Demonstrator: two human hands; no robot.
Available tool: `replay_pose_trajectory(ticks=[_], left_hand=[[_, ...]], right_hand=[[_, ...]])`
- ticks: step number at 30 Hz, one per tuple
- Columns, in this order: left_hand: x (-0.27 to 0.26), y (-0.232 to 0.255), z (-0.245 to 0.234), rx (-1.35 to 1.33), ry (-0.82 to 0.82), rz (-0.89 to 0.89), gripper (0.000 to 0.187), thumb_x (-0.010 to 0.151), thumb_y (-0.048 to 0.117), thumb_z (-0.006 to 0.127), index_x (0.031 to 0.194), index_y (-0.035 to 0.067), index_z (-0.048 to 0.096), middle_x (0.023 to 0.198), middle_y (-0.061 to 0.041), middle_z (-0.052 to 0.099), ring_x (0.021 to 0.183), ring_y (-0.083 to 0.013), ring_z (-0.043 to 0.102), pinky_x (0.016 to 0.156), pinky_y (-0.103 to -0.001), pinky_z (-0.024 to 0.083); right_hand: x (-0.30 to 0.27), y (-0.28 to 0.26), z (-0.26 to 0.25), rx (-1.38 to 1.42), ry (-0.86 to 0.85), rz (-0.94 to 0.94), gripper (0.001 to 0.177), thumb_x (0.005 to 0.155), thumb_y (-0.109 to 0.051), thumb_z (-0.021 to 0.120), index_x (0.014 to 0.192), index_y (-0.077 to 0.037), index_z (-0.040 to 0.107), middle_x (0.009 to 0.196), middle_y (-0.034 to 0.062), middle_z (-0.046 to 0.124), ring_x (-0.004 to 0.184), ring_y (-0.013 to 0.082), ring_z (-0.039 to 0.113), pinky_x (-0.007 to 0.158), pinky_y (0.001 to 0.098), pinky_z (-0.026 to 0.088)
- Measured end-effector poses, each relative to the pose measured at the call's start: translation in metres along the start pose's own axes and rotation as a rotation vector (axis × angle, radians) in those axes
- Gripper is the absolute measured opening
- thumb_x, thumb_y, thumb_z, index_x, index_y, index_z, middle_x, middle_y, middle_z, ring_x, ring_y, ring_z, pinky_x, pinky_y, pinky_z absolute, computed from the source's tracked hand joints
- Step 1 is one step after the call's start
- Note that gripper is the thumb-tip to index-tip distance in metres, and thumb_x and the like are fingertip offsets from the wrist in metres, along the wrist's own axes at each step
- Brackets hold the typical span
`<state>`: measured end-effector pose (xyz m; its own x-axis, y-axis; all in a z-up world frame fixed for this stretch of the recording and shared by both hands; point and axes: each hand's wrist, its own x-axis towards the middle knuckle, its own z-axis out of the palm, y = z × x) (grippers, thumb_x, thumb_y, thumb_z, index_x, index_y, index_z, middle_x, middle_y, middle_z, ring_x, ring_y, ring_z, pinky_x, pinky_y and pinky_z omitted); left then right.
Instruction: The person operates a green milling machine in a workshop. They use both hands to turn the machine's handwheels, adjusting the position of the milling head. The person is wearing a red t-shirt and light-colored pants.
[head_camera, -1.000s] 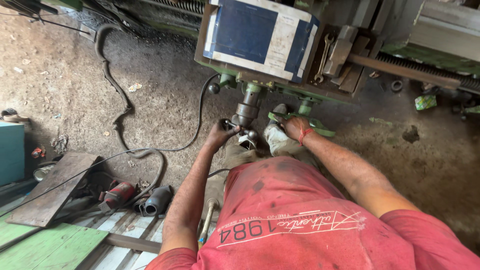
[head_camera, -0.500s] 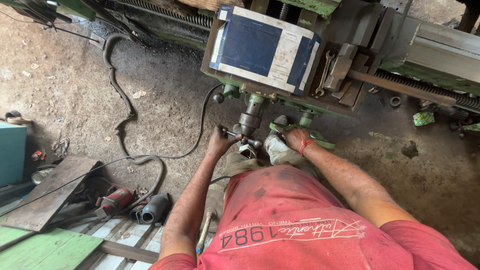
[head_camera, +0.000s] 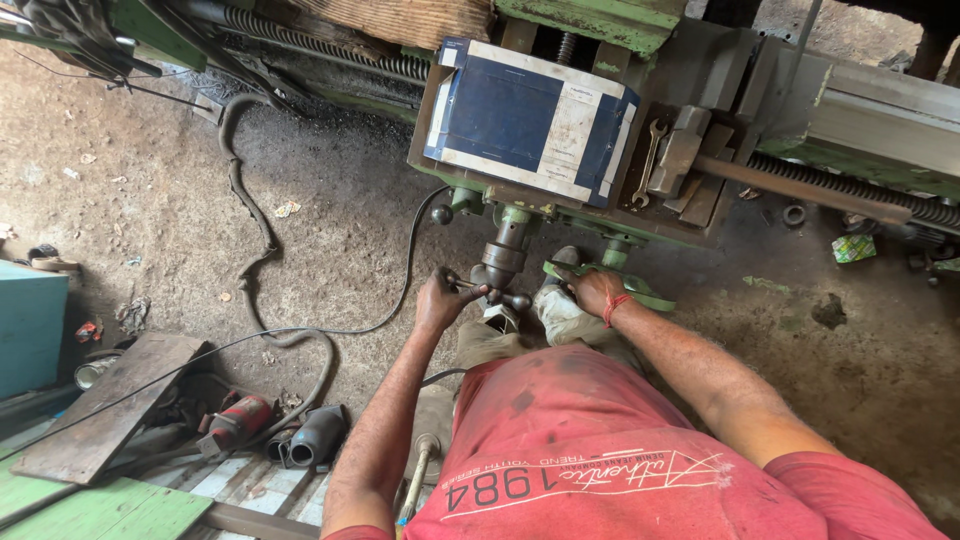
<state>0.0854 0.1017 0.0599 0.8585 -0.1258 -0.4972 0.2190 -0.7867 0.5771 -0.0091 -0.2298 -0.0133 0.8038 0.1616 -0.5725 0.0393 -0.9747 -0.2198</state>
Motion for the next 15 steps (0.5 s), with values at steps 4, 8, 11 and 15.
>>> replay_pose_trajectory(ticks=[4, 8, 11, 15], left_hand=[[-0.001, 0.006, -0.005, 0.032, 0.008, 0.012, 0.088, 0.054, 0.068, 0.093, 0.102, -0.002, 0.067, 0.093, -0.021, 0.073, 0.088, -0.0316, 0.072, 0.075, -0.045, 0.057], [-0.005, 0.012, -0.014, 0.033, 0.015, 0.028, 0.082, 0.055, 0.066, 0.093, 0.094, -0.002, 0.069, 0.086, -0.022, 0.074, 0.082, -0.0327, 0.073, 0.073, -0.046, 0.056], [-0.009, 0.018, -0.018, 0.045, 0.01, 0.023, 0.077, 0.056, 0.065, 0.093, 0.091, 0.0, 0.071, 0.081, -0.02, 0.074, 0.079, -0.0328, 0.074, 0.071, -0.047, 0.056], [-0.011, 0.023, -0.022, 0.073, 0.007, 0.021, 0.074, 0.06, 0.065, 0.092, 0.091, 0.001, 0.072, 0.079, -0.019, 0.074, 0.076, -0.0327, 0.073, 0.07, -0.047, 0.056]], right_hand=[[0.0, 0.0, 0.001, -0.005, -0.01, 0.005, 0.056, 0.101, -0.031, 0.053, 0.155, -0.042, 0.041, 0.112, 0.0183, 0.071, 0.1, 0.0357, 0.072, 0.082, 0.0477, 0.059], [0.002, 0.0, 0.002, -0.018, -0.036, 0.017, 0.056, 0.102, -0.029, 0.052, 0.156, -0.042, 0.04, 0.115, 0.019, 0.07, 0.1, 0.0358, 0.072, 0.082, 0.0473, 0.059], [0.001, -0.001, 0.001, -0.01, -0.022, 0.007, 0.057, 0.101, -0.029, 0.053, 0.155, -0.042, 0.041, 0.116, 0.0179, 0.07, 0.101, 0.0355, 0.072, 0.082, 0.0475, 0.059], [0.002, 0.0, 0.0, 0.0, -0.011, 0.004, 0.056, 0.1, -0.028, 0.054, 0.154, -0.041, 0.043, 0.113, 0.0166, 0.071, 0.099, 0.035, 0.072, 0.081, 0.0475, 0.059]])
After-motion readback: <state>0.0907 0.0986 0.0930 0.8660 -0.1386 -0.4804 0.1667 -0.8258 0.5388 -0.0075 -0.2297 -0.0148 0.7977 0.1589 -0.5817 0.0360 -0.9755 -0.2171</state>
